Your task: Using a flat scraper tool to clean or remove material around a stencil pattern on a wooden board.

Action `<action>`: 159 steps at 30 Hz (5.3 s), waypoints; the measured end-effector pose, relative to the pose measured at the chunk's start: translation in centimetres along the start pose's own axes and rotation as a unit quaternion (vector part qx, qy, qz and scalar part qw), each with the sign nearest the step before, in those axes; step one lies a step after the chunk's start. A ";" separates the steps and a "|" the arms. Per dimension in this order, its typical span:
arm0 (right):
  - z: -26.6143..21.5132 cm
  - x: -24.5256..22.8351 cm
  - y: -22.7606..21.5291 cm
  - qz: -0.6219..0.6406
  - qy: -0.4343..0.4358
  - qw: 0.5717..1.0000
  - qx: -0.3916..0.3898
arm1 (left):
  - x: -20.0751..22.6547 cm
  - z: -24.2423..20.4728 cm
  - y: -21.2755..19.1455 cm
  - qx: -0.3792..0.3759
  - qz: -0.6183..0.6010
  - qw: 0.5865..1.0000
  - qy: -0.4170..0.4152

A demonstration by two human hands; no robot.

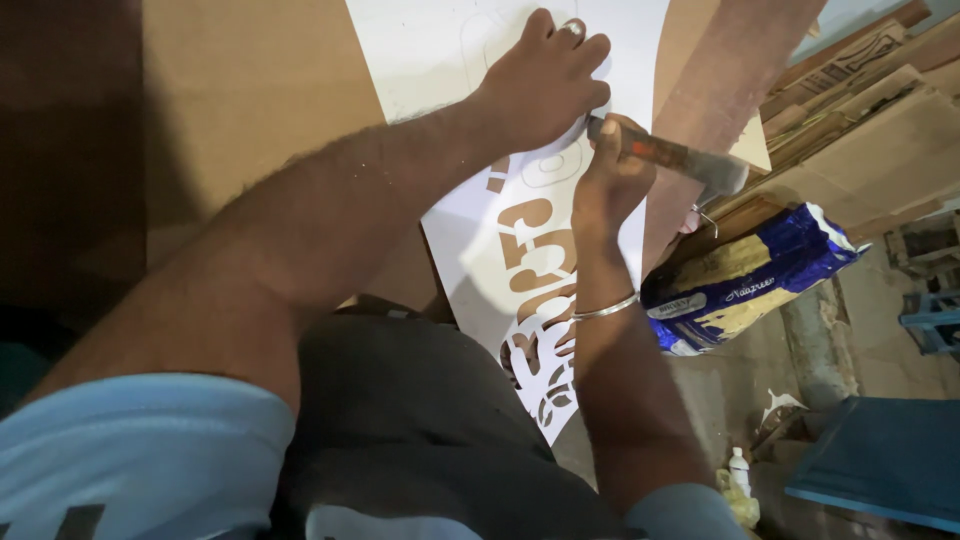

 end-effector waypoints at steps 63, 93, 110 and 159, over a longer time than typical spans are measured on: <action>-1.4 2.1 -2.3 0.085 -0.047 0.991 0.095 | 5.7 -10.0 -8.3 -0.389 -0.277 0.877 0.049; -1.9 1.5 -1.9 0.156 -0.023 0.985 0.065 | 6.0 -3.6 -12.9 -0.270 -0.377 0.886 0.013; -1.1 1.6 -1.8 0.105 -0.044 0.993 0.037 | -2.4 -5.3 -2.2 -0.090 -0.043 0.994 -0.043; 7.2 -6.5 5.9 -0.126 -0.201 0.917 -0.321 | -2.5 -6.1 -2.6 -0.065 -0.038 0.995 -0.062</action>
Point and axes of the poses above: each hand's wrist, its own z-axis towards the middle knuckle, its own y-axis out of the palm, x = y × z, the point moved 10 cm from there along z, towards the middle knuckle, and after that the axes turned 9 degrees about z, right-handed, at the moved point
